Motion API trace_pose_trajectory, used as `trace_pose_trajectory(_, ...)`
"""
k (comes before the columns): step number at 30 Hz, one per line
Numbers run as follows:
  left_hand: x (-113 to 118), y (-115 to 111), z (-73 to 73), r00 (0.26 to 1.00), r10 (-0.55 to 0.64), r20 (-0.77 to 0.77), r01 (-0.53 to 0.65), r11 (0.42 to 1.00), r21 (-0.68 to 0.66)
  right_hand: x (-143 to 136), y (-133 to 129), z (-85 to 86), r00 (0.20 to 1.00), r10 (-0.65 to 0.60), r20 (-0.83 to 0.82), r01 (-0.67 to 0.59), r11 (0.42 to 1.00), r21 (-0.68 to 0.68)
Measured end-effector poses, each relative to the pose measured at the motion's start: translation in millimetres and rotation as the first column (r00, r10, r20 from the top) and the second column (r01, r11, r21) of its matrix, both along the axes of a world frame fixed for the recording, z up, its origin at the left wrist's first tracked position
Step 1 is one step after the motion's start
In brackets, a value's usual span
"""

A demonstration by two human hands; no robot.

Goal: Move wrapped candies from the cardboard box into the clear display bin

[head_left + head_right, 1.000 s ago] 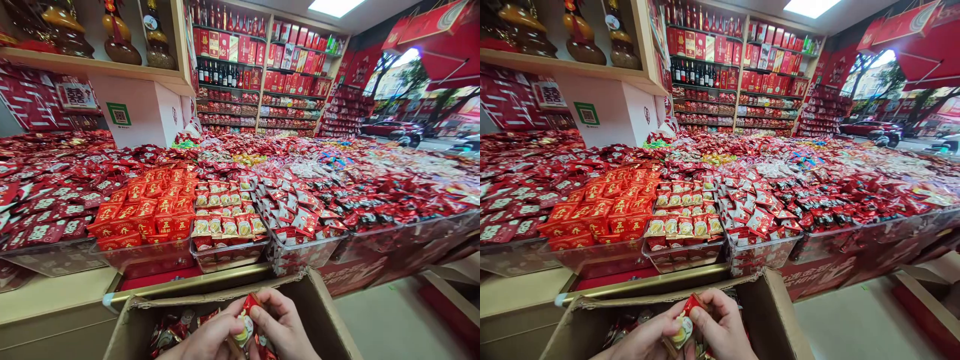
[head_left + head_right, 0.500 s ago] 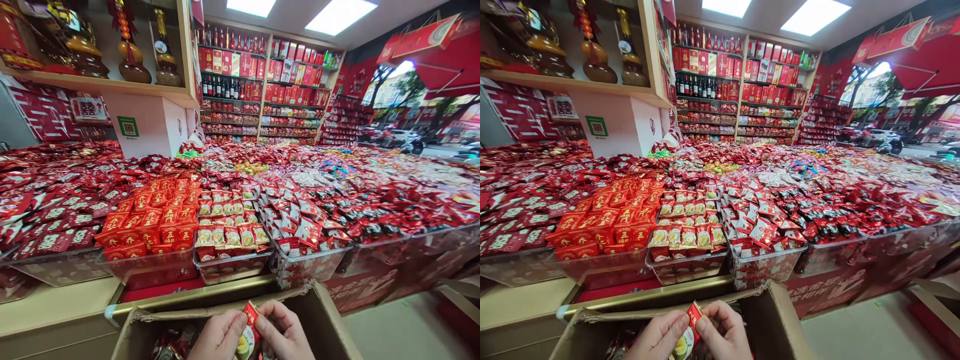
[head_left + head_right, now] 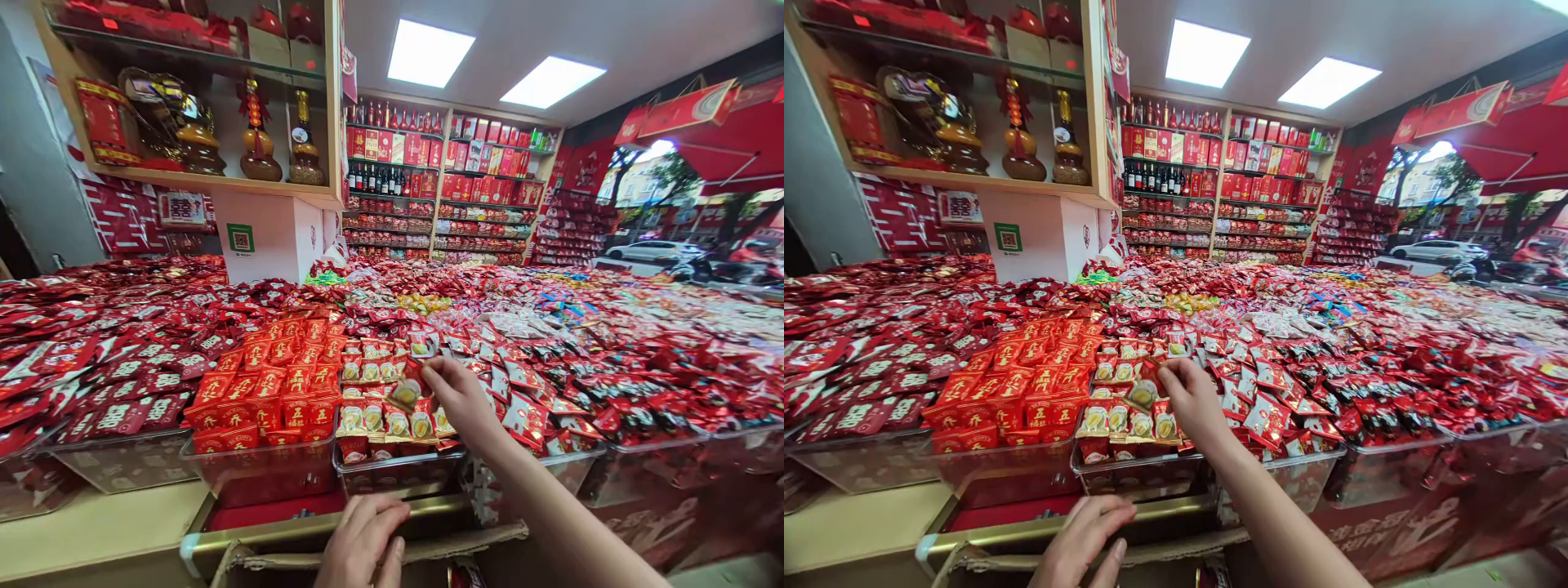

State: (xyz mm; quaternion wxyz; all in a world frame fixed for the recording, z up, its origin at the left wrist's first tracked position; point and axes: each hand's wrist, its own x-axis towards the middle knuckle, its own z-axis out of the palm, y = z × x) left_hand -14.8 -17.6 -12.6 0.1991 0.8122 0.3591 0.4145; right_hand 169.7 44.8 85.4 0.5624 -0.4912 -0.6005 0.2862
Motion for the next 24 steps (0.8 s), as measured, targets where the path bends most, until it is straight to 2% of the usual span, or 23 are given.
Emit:
trace_pose_trajectory(1,-3.1,6.0,5.1,0.994,0.069,-0.090,-0.048,0.975,0.218,-4.4,21.2,6.2,0.998,-0.006,0.058,0.008,1.000,-0.019)
trace_pose_trajectory(2,-5.9,12.2,10.3,0.970,0.164,-0.177,-0.086,0.921,0.380,-10.1,41.1,9.5,0.992,-0.007,0.123,0.014,0.998,-0.054)
trace_pose_trajectory(3,-8.1,18.2,14.8,0.929,0.270,-0.252,-0.119,0.865,0.487,-16.7,59.0,10.1,0.986,-0.007,0.165,0.021,0.997,-0.080)
trace_pose_trajectory(5,-10.2,28.7,20.2,0.824,0.448,-0.348,-0.190,0.796,0.574,-30.8,87.6,6.2,0.974,-0.003,0.227,0.032,0.992,-0.124)
trace_pose_trajectory(7,-10.0,35.9,20.0,0.751,0.539,-0.382,-0.257,0.771,0.582,-43.1,106.2,-0.6,0.963,-0.001,0.270,0.043,0.988,-0.149)
trace_pose_trajectory(9,-9.0,39.5,16.3,0.722,0.566,-0.398,-0.282,0.766,0.577,-51.4,117.0,-6.1,0.947,0.003,0.321,0.056,0.983,-0.174)
trace_pose_trajectory(14,-8.5,38.9,10.6,0.720,0.555,-0.416,-0.274,0.779,0.564,-56.0,127.8,-9.0,0.895,0.021,0.446,0.077,0.976,-0.203)
trace_pose_trajectory(18,-8.2,37.2,11.9,0.728,0.542,-0.420,-0.272,0.790,0.549,-55.7,128.4,-9.1,0.856,0.107,0.506,0.019,0.971,-0.237)
trace_pose_trajectory(24,-6.9,35.2,13.4,0.742,0.527,-0.415,-0.285,0.807,0.517,-63.4,124.7,-17.7,0.822,0.128,0.554,-0.023,0.981,-0.191)
